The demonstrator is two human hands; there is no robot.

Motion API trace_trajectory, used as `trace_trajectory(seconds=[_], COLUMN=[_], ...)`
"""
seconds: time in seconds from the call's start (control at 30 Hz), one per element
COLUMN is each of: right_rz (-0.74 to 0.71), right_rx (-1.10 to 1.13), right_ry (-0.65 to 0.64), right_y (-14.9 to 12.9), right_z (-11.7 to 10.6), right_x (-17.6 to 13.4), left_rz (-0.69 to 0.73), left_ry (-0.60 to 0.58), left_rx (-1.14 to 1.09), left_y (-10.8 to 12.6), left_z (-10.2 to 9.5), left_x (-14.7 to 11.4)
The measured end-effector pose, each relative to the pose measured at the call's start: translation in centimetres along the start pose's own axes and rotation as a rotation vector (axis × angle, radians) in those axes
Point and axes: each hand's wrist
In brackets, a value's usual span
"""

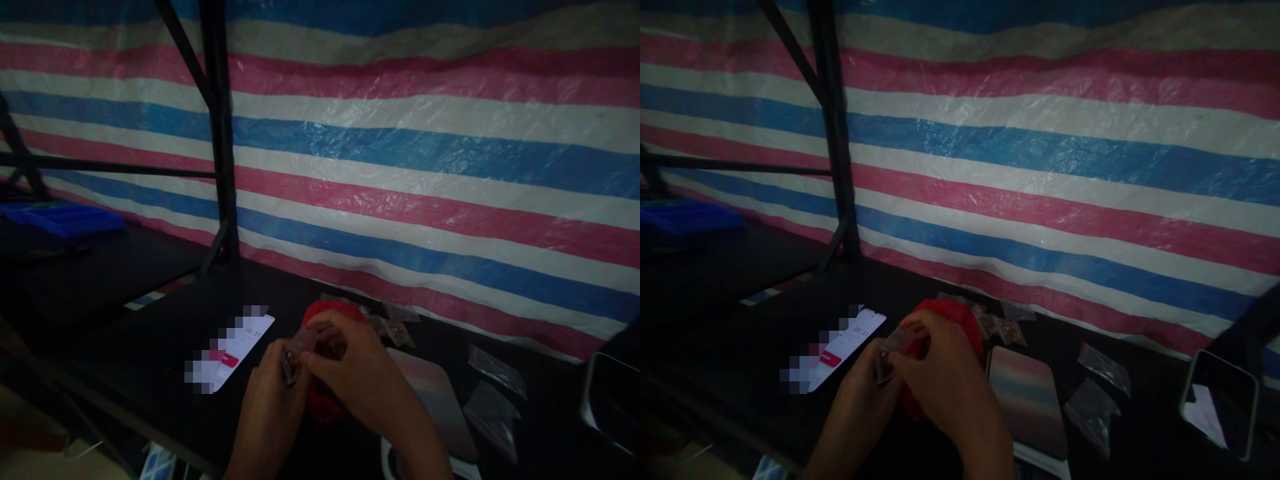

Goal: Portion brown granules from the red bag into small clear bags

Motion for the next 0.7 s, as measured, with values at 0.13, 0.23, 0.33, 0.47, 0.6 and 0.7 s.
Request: trace_trajectory(seconds=[0.13,0.23,0.33,0.47,0.6,0.7], right_rz=[-0.037,-0.013,0.047,0.009,-0.038,-0.023], right_rx=[-0.092,-0.138,-0.223,-0.247,-0.050,-0.015], right_ry=[0.046,0.108,0.163,0.158,-0.056,-0.114], right_y=[-0.1,0.1,0.9,1.1,-0.4,-1.1], right_z=[1.0,0.5,-0.3,-0.1,1.8,2.6], right_x=[0.1,0.3,0.5,0.2,-0.8,-1.4], left_rz=[-0.052,-0.052,-0.004,0.090,0.115,0.084], left_ry=[-0.092,-0.076,0.041,0.103,-0.137,-0.252], left_rx=[-0.069,-0.128,-0.161,-0.261,-0.466,-0.590], left_y=[-0.4,-1.1,-1.5,-1.0,-0.2,0.2], left_z=[0.2,0.5,0.4,-1.1,-2.7,-3.1], left_x=[0.3,0.4,0.5,0.7,0.2,-0.5])
Point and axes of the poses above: each hand's wrist, its own x-axis towards the middle knuckle, its own z-axis out of the palm, y = z × x, and after that the axes turned 10 degrees about x, right-handed
